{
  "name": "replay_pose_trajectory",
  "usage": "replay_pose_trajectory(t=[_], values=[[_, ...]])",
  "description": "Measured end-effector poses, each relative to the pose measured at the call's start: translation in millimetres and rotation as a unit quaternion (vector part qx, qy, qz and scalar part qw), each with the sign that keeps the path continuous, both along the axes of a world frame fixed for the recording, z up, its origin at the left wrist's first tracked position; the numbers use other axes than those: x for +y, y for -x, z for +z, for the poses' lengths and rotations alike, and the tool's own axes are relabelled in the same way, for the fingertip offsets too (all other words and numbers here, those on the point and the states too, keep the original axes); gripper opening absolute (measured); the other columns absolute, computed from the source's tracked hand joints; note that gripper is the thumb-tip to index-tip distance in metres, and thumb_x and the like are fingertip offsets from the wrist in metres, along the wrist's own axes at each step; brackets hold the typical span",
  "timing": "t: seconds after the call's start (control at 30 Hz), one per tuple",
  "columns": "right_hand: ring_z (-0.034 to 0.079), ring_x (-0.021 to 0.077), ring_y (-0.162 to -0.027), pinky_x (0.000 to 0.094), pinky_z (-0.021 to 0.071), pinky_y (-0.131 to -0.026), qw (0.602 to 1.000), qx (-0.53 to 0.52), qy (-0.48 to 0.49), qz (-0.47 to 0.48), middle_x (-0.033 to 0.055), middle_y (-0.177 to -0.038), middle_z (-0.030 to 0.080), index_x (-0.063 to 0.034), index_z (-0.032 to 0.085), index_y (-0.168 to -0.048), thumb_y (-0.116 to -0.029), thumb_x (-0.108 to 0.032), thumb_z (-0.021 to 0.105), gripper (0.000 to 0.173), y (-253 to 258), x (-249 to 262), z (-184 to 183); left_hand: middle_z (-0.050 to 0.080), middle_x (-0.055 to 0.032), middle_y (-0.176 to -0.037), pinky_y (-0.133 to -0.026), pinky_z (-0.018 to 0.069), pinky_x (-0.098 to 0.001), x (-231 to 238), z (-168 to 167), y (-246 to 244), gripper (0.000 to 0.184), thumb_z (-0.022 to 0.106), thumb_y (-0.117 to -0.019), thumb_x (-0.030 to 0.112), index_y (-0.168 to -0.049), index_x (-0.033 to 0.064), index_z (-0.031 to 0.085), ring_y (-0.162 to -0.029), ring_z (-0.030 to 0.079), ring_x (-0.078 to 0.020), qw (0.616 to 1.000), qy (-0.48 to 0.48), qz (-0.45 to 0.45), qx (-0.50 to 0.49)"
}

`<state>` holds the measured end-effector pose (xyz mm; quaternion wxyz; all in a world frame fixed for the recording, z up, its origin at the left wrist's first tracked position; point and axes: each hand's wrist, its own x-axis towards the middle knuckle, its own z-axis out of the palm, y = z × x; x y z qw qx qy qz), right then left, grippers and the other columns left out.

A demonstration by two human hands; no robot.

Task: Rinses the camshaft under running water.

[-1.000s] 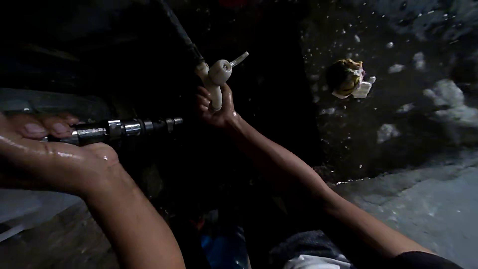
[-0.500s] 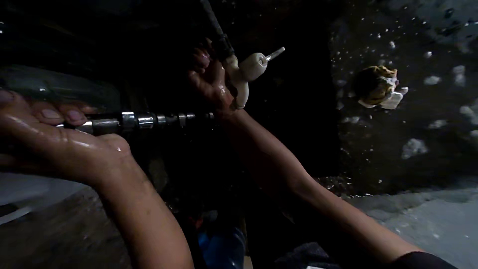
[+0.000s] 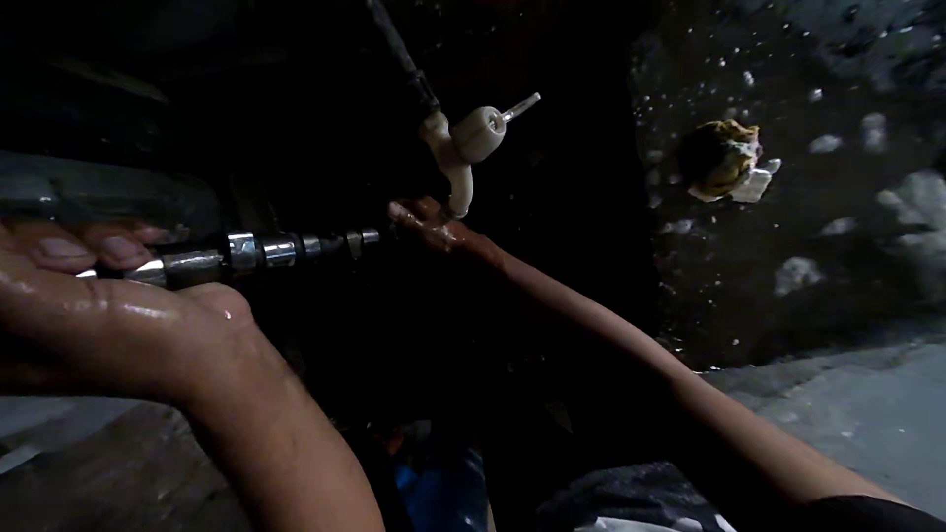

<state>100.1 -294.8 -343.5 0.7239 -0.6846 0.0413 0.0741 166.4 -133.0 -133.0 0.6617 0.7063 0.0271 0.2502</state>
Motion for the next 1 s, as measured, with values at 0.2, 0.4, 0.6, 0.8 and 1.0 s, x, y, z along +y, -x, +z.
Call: replay_pose_trajectory(t=[0.2, 0.4, 0.6, 0.8, 1.0], values=[[0.070, 0.0254, -0.094, 0.0512, 0.0561, -0.088, 0.997, 0.048, 0.054, -0.038, 0.0144, -0.098, 0.072, -0.0030, 0.072, -0.108, -0.1074, -0.045, 0.047, 0.049, -5, 6, -20, 0.055, -0.0042, -0.072, -0.074, 0.0585, -0.0377, 20, -14, -1, 0.021, 0.037, -0.1040, 0.000, -0.092, 0.0043, 0.053, -0.070, 0.062, -0.0191, 1.000, -0.024, 0.003, 0.012], [0.069, 0.0264, -0.101, 0.0545, 0.0548, -0.091, 0.994, 0.074, 0.082, -0.014, 0.0133, -0.104, 0.073, -0.0065, 0.073, -0.110, -0.1060, -0.043, 0.049, 0.044, -10, 8, -25, 0.055, -0.0043, -0.072, -0.076, 0.0571, -0.0363, 23, -14, 5, 0.021, 0.036, -0.1002, -0.005, -0.089, 0.0040, 0.052, -0.072, 0.062, -0.0185, 0.999, -0.036, 0.016, 0.009], [0.069, 0.0281, -0.106, 0.0493, 0.0524, -0.100, 0.990, -0.039, 0.112, -0.082, 0.0191, -0.110, 0.072, 0.0029, 0.068, -0.121, -0.1088, -0.029, 0.042, 0.043, 17, 10, -50, 0.057, -0.0040, -0.073, -0.076, 0.0574, -0.0344, 24, -16, 7, 0.019, 0.042, -0.0997, -0.005, -0.089, 0.0052, 0.053, -0.074, 0.063, -0.0177, 0.997, -0.026, 0.058, 0.035], [0.066, 0.0274, -0.111, 0.0451, 0.0507, -0.103, 0.995, -0.018, 0.024, -0.097, 0.0222, -0.116, 0.070, 0.0065, 0.068, -0.122, -0.1089, -0.019, 0.042, 0.038, 21, 3, -48, 0.064, -0.0086, -0.090, -0.083, 0.0561, -0.0374, 42, -30, 9, 0.012, 0.046, -0.1014, -0.003, -0.103, -0.0006, 0.057, -0.088, 0.064, -0.0189, 0.996, -0.040, 0.031, 0.067], [0.066, 0.0162, -0.096, 0.0384, 0.0542, -0.091, 0.992, 0.071, -0.073, -0.069, 0.0145, -0.104, 0.071, 0.0033, 0.069, -0.118, -0.1110, -0.022, 0.040, 0.039, 18, -8, -31, 0.063, -0.0112, -0.085, -0.078, 0.0584, -0.0376, -6, -1, 21, 0.009, 0.052, -0.0959, -0.011, -0.099, -0.0033, 0.056, -0.084, 0.066, -0.0216, 0.995, -0.028, 0.069, 0.060]])
